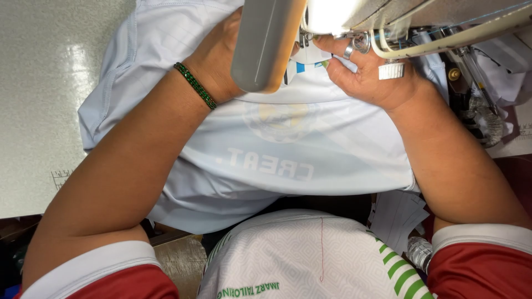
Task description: Sewing a white jersey and trimming excess fabric using an industrial sewing machine and scissors.
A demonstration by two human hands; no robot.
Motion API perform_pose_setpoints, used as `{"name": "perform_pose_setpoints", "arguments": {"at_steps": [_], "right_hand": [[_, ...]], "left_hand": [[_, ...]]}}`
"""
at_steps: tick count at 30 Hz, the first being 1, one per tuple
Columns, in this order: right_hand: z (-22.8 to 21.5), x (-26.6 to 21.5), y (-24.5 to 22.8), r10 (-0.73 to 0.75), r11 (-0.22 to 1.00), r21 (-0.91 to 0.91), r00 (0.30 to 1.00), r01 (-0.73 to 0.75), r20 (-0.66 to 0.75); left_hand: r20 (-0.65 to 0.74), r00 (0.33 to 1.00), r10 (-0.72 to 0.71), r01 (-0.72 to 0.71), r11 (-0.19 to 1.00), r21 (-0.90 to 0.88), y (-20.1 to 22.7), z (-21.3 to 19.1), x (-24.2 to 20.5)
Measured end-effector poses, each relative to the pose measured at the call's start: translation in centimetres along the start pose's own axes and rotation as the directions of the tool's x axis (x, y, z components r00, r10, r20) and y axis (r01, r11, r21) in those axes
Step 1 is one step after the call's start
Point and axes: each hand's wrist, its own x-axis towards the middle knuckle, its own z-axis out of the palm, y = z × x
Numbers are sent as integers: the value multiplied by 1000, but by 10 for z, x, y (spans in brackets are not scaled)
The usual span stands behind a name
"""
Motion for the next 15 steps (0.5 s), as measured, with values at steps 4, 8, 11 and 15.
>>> {"name": "perform_pose_setpoints", "arguments": {"at_steps": [4,8,11,15], "right_hand": [[2,-3,-9,263,830,446,940,-335,216],[0,1,-11,364,750,483,892,-452,269],[0,-1,-9,327,805,430,910,-409,253],[-3,-5,-1,219,955,156,953,-253,209]], "left_hand": [[16,1000,-13,13,1000,3,-1,0,2],[34,998,-48,47,999,24,-1,1,4],[44,997,-71,69,997,33,-2,0,2],[59,993,-103,99,994,55,-2,1,4]]}}
